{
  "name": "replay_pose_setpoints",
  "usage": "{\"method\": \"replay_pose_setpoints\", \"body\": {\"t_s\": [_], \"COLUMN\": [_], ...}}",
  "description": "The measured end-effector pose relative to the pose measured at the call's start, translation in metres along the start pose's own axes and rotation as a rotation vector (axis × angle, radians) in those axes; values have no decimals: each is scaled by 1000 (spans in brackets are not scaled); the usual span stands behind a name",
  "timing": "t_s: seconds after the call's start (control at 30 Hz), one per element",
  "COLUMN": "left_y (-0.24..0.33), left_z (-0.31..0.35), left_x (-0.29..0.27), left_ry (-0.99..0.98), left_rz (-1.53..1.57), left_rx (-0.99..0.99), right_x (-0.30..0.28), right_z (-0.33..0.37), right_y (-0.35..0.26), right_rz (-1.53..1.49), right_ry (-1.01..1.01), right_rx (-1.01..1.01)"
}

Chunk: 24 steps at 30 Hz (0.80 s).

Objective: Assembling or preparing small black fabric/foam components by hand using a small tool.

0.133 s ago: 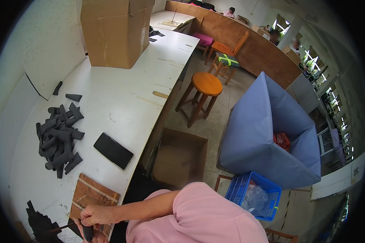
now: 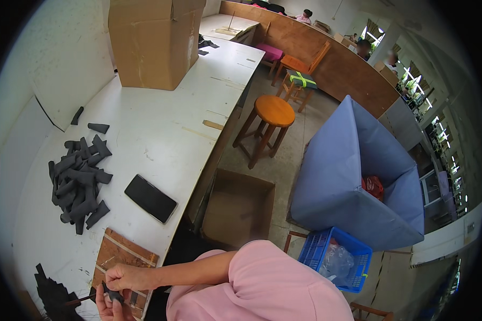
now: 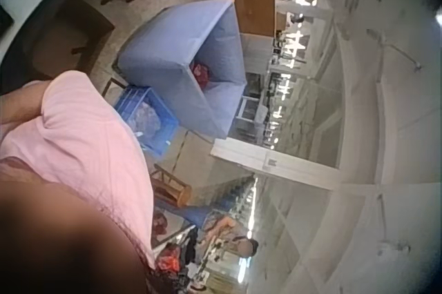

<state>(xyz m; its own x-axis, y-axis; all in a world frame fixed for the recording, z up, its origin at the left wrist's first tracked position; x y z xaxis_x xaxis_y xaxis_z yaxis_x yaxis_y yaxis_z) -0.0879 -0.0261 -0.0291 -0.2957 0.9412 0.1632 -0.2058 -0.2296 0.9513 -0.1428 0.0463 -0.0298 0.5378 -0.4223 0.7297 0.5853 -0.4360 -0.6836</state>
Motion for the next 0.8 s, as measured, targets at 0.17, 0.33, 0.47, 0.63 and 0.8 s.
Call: {"method": "replay_pose_setpoints", "body": {"t_s": [0.17, 0.33, 0.47, 0.63, 0.8], "left_y": [26, 18, 13, -14, -11], "left_z": [7, 5, 5, -12, -7], "left_x": [-14, -15, -18, -39, -19], "left_ry": [374, 412, 371, 38, -85], "left_rz": [-408, -272, -244, -99, 56], "left_rx": [365, 441, 297, 133, 63], "right_x": [7, 15, 11, 5, 15], "right_z": [2, 12, 14, 16, 12], "right_y": [-34, -42, -37, -31, -3], "right_rz": [548, 657, 665, 594, 148], "right_ry": [91, 112, 214, 192, 7], "right_rx": [-459, -619, -555, -531, 4]}}
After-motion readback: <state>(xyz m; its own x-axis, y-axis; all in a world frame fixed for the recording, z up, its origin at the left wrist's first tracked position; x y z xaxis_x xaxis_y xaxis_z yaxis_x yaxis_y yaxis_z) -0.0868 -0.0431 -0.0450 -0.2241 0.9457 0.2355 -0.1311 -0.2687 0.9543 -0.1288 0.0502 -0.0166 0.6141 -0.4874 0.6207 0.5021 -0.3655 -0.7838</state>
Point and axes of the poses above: each hand's wrist, its own z-axis away from the middle knuckle, its own x-axis out of the palm, y = z × x, the point moved 9 cm from there along -z, towards the middle knuckle, and after that the axes turned 8 degrees about -z, right-handed, at the moved point
